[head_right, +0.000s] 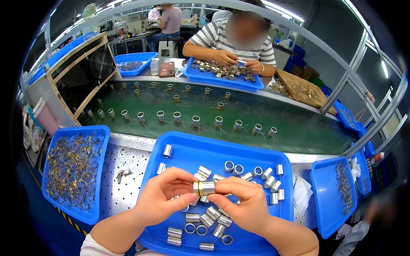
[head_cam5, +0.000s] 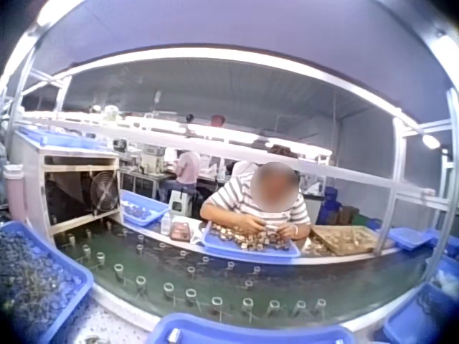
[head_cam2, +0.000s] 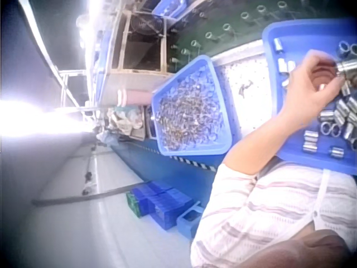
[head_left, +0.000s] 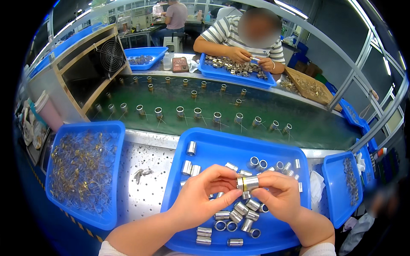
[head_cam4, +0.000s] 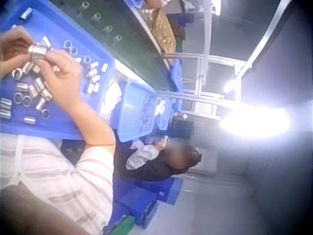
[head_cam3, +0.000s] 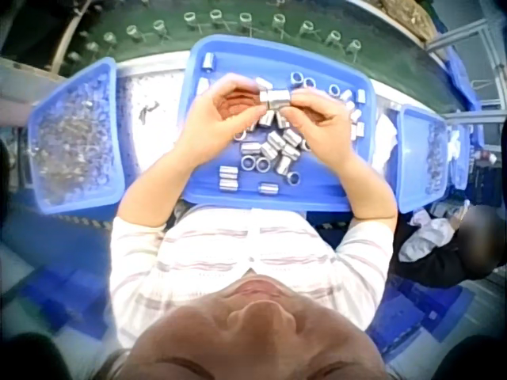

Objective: The person assembles small cylindrical metal components by hand. They pick up a metal tube and a thin wire, insert the wire into the tube, and place the assembled unit onto a green work surface. The process is repeated continuously with parts from a blue tray.

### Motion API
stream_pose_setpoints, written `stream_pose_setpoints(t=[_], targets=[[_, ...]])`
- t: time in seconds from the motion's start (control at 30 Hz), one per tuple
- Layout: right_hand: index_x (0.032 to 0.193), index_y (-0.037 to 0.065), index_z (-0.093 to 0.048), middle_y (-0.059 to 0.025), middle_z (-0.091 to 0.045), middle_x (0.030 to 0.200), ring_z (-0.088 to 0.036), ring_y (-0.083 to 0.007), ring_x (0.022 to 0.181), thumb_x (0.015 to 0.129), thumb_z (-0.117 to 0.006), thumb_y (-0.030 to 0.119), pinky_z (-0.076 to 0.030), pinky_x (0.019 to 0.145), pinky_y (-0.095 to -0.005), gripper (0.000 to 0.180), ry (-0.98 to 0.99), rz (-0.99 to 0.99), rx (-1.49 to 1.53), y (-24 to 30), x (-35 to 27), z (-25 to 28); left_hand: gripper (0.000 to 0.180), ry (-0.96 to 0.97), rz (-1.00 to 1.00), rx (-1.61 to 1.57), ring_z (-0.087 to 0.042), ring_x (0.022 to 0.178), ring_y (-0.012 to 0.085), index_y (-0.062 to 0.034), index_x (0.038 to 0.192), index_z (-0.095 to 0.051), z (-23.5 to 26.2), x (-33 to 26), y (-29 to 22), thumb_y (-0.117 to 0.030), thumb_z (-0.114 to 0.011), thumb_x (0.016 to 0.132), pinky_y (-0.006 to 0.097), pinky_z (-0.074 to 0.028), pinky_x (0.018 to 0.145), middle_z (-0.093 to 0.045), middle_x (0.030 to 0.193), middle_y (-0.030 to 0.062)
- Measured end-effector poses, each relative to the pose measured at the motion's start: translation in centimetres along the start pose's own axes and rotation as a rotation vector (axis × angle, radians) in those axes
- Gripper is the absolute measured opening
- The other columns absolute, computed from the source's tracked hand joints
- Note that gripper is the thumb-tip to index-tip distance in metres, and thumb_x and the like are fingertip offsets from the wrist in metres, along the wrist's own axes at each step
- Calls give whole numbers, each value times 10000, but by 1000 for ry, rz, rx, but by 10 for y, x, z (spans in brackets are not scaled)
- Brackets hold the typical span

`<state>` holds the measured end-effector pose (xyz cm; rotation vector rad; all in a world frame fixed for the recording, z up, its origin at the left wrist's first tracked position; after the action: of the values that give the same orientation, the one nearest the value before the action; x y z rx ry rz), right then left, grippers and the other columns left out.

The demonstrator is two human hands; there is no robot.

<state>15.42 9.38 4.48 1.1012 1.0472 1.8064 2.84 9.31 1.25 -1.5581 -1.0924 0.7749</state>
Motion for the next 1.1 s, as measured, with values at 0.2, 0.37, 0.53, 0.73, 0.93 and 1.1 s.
stream_pose_setpoints(t=[0.2, 0.37, 0.53, 0.73, 0.93, 1.1], targets=[[880, -21, -627, -124, -624, 900, -602, -158, 786, 762, -639, 14, -481, 683, -254, 123, 16, -95, 174, -16, -5, 1, 312, 34, -117, 139, -562, 933, 162, 41, 1039, -510, -5, 1, -9, 78, -617, 748, 275, -474, 847, -532, 1037, 117], [846, -1, -629, -125, -618, 899, -603, -187, 787, 735, -672, 27, -480, 675, -277, 122, 10, 55, -19, -4, -4, 3, 338, 20, -113, 91, -562, 939, 169, 53, 1064, -494, -4, 2, -6, 83, -612, 749, 287, -474, 850, -530, 1044, 129], [815, 15, -627, -117, -607, 899, -600, -207, 784, 669, -714, 6, -481, 653, -275, 171, 3, 201, -145, 17, -3, 3, 309, 49, 56, -99, -560, 942, 149, 37, 1081, -481, -4, 3, 10, -3, -609, 803, 280, -456, 885, -533, 1034, 99], [806, 18, -627, -127, -593, 928, -597, -228, 802, 631, -735, -9, -485, 658, -283, 207, -12, 307, -219, 26, -5, 1, 324, 70, 29, -161, -557, 950, 149, 46, 1094, -477, -7, 3, 8, 4, -608, 801, 282, -455, 890, -531, 1037, 104], [825, 11, -626, -128, -600, 944, -600, -244, 825, 617, -743, -11, -486, 685, -300, 240, 17, 355, -243, 28, -5, -1, 384, 91, -86, -47, -535, 1044, 215, 55, 1104, -476, -6, 2, -1, 87, -615, 748, 318, -459, 902, -512, 1105, 154], [813, 5, -620, -128, -606, 959, -607, -260, 840, 603, -748, -12, -488, 695, -309, 246, 7, 470, -308, 37, -9, -5, 346, 112, 105, -213, -551, 963, 148, 38, 1086, -505, -11, 2, 12, 7, -642, 770, 277, -453, 892, -530, 1059, 98]])
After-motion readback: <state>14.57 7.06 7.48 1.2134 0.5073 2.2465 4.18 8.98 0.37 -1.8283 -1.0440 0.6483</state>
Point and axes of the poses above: each hand's wrist, its own x-axis towards the middle knuckle, its own z-axis out of the back of the hand, y = z × x, the point moved 10 cm from there along x, towards the middle knuckle
